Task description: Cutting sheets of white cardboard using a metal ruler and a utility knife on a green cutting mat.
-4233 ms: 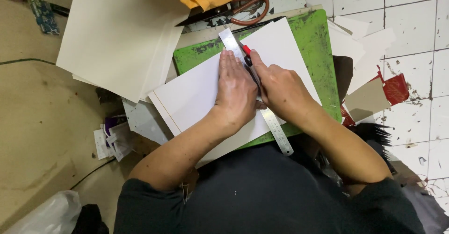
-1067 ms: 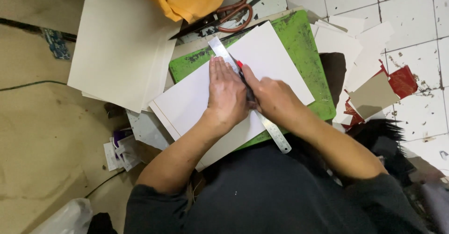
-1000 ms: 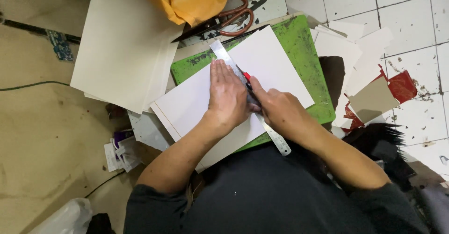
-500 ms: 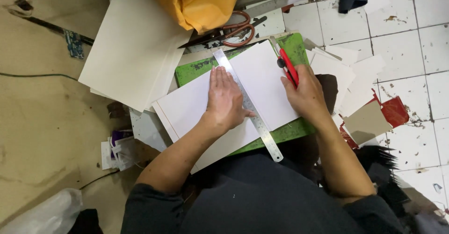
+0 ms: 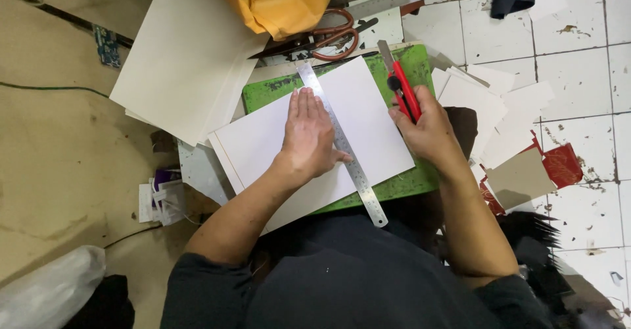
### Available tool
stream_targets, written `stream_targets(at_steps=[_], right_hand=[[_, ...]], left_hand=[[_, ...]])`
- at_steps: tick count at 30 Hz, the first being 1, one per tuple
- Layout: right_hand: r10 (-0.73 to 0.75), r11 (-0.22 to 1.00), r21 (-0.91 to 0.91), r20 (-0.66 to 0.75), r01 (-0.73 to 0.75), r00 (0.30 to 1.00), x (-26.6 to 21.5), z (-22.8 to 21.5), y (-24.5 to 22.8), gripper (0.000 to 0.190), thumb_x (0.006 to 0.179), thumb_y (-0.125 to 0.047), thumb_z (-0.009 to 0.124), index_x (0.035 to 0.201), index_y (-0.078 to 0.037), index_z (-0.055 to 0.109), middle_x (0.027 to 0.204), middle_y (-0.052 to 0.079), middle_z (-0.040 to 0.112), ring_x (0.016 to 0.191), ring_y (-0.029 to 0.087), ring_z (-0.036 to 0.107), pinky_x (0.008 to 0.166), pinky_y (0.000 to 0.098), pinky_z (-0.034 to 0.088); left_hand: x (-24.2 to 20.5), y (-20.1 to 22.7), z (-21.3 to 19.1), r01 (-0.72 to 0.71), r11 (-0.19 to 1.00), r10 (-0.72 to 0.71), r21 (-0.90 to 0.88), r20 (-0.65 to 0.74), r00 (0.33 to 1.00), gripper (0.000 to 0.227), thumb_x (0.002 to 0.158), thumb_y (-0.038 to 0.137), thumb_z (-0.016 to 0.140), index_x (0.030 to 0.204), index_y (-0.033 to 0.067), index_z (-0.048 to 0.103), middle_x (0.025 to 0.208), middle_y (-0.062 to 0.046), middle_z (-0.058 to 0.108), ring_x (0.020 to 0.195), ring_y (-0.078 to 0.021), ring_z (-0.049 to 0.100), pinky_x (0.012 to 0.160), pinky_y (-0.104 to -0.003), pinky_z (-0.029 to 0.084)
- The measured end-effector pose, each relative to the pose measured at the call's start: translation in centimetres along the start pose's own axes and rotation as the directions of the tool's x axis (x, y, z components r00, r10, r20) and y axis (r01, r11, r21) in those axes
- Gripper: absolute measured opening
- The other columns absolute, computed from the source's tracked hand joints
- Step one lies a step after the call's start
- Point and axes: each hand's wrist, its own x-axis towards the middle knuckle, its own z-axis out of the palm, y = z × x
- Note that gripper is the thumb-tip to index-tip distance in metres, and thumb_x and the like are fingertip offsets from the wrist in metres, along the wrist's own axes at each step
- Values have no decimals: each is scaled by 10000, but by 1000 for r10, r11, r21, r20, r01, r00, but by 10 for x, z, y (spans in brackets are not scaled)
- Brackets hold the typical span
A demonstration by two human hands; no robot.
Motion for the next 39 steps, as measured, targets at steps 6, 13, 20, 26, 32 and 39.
stream_targets(at_steps=[6,13,20,26,32,39], right_hand=[[-93,990,113,35,89,995,21,20,32,251,878,-167,800,1033,-100,614,789,79,638,741,236,614,693,331,481],[-155,988,-19,-59,154,986,12,-20,33,275,941,-180,769,1118,-82,584,824,152,586,746,327,601,678,398,449],[-81,990,-125,-85,70,993,6,-21,44,263,959,-198,759,1140,-108,590,880,110,644,773,353,655,714,424,472],[-302,926,-284,-167,247,939,-35,-5,36,244,1017,-63,662,1202,3,517,1072,237,692,943,500,654,804,582,489],[-369,853,-374,61,364,927,-127,60,125,541,804,-301,821,1306,-170,665,805,93,772,774,330,746,668,426,570],[-614,662,-411,182,626,768,-140,76,142,632,783,-364,761,1381,-191,651,861,-12,755,791,163,727,652,334,598]], left_hand=[[5,-1,10,-10,999,10,43,-4,1000,1201,796,783,690,1439,-191,404,1493,-438,394,1480,-507,301,1230,-611,62],[-7,-2,10,12,998,-15,-59,-57,998,1194,813,752,700,1462,-190,363,1524,-438,346,1501,-500,251,1233,-605,49],[-9,-3,10,2,989,-19,-146,-115,993,1220,776,745,748,1477,-175,360,1544,-433,315,1502,-511,230,1230,-603,68],[-8,-14,12,16,924,-96,-383,-191,977,1090,841,634,754,1515,-119,347,1579,-401,267,1518,-486,183,1236,-593,71],[3,-35,39,-16,873,-152,-488,-302,941,920,952,514,700,1548,-71,315,1601,-360,257,1528,-446,178,1256,-550,102],[5,-46,67,-101,861,-140,-498,-422,896,765,1069,473,527,1561,-64,292,1627,-306,262,1545,-386,167,1280,-497,91]])
